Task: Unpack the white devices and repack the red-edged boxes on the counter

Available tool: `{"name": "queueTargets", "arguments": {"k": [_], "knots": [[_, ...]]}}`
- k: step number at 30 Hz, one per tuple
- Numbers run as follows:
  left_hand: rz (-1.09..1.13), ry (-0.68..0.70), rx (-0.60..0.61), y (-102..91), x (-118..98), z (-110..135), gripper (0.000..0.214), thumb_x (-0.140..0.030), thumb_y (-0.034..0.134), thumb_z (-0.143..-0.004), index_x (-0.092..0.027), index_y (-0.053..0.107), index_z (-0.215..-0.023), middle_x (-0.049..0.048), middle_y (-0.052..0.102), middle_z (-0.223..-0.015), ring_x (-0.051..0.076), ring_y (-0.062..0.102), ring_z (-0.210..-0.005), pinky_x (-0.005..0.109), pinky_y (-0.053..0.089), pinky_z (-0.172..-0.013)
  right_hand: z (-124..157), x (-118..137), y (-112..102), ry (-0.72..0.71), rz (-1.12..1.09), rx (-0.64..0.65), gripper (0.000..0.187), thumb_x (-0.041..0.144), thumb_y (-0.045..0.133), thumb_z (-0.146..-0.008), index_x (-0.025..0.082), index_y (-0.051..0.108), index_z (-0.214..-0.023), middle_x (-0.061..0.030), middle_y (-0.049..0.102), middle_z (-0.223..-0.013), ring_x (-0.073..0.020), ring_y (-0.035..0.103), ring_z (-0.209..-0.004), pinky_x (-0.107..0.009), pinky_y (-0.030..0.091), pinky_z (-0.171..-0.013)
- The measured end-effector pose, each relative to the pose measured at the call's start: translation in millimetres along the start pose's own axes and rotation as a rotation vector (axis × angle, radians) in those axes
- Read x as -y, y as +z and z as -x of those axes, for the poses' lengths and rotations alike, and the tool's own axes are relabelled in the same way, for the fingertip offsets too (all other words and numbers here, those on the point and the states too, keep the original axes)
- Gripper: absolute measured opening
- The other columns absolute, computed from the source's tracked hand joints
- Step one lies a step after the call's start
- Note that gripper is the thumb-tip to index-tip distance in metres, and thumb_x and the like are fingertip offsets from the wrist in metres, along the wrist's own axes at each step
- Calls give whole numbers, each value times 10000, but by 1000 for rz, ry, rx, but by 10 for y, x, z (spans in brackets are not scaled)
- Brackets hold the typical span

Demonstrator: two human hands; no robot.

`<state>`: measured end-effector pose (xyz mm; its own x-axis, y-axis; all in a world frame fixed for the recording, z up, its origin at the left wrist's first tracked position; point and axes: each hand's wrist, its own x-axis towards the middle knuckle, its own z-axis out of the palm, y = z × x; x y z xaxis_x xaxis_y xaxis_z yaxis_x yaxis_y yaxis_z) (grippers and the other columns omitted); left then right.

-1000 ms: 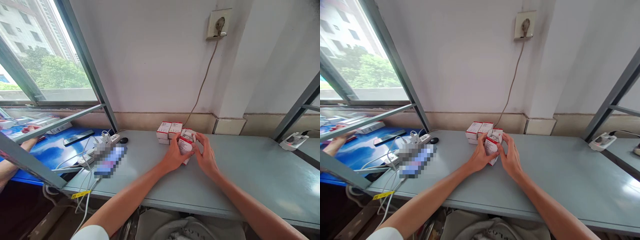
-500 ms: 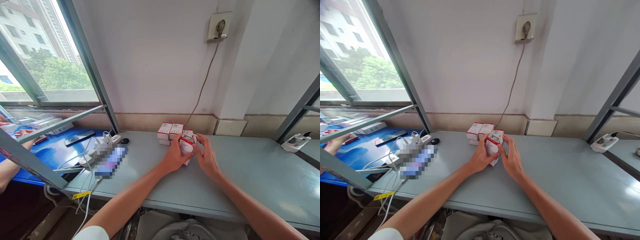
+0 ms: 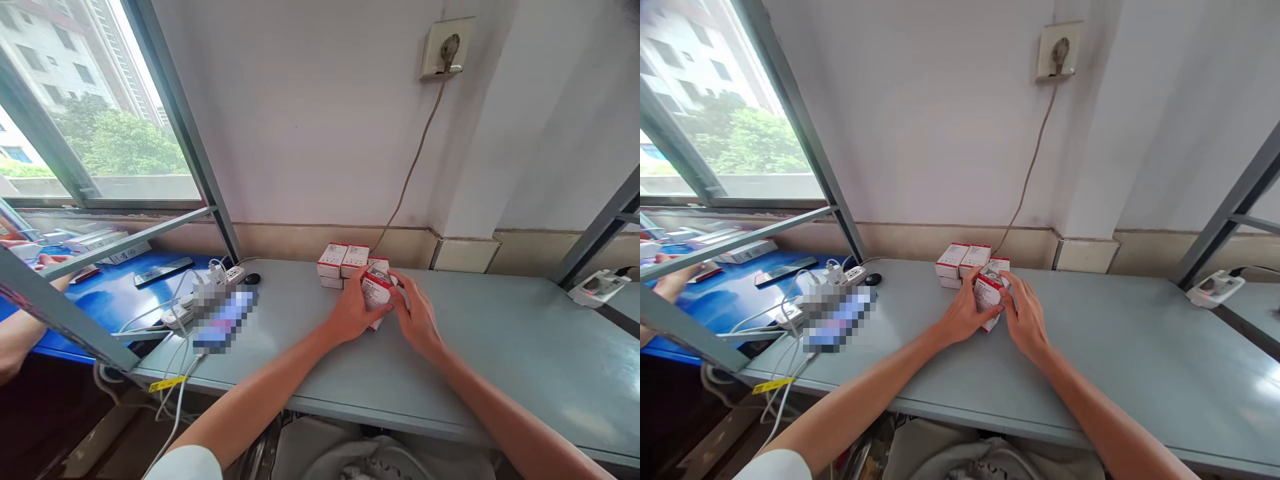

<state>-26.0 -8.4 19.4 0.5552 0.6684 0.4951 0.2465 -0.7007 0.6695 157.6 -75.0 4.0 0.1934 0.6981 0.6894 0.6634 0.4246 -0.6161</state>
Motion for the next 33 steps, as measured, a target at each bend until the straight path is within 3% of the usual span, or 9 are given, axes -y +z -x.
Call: {"name": "queueTargets", "arguments": {"k": [10, 15, 24, 28, 33], "knots": [[0, 14, -14, 9, -3, -1, 1040, -626, 814, -922, -278, 202, -1687, 191, 364, -1742, 386, 405, -1613, 613, 376, -1316, -19, -5, -3, -54, 13, 37, 377, 449, 401, -1166, 327, 640, -1432, -83, 715, -1451, -297, 656, -1342, -522, 538, -1114], [-6, 11, -11, -2, -20, -1, 1035, -635, 800, -930, -274, 201, -1693, 190, 360, -1744, 386, 407, -1612, 610, 378, -1316, -19, -2, -9, -32, 15, 32, 388, 491, 420, -1157, 322, 630, -1437, -88, 730, -1407, -303, 680, -1279, -531, 554, -1085], [25, 1, 17, -1, -30, -6, 1066, -559, 862, -897, -300, 201, -1693, 173, 384, -1741, 373, 442, -1595, 595, 418, -1290, -10, -2, 4, -18, -18, 5, 479, 491, 424, -1157, 336, 522, -1600, -99, 675, -1497, -299, 655, -1310, -546, 532, -1114], [21, 20, 24, 13, -22, -12, 1190, -512, 943, -812, -326, 178, -1704, 164, 360, -1761, 386, 431, -1604, 610, 420, -1289, -24, 0, -6, -26, -6, 29, 456, 467, 400, -1166, 352, 573, -1572, -88, 701, -1433, -297, 649, -1297, -536, 534, -1091], [-27, -16, 13, 39, -42, -8, 1193, -474, 929, -828, -329, 150, -1720, 157, 331, -1782, 386, 414, -1618, 612, 438, -1273, -34, -10, -1, -55, -14, 15, 415, 444, 395, -1168, 327, 671, -1455, -94, 686, -1440, -297, 632, -1339, -539, 513, -1128]]}}
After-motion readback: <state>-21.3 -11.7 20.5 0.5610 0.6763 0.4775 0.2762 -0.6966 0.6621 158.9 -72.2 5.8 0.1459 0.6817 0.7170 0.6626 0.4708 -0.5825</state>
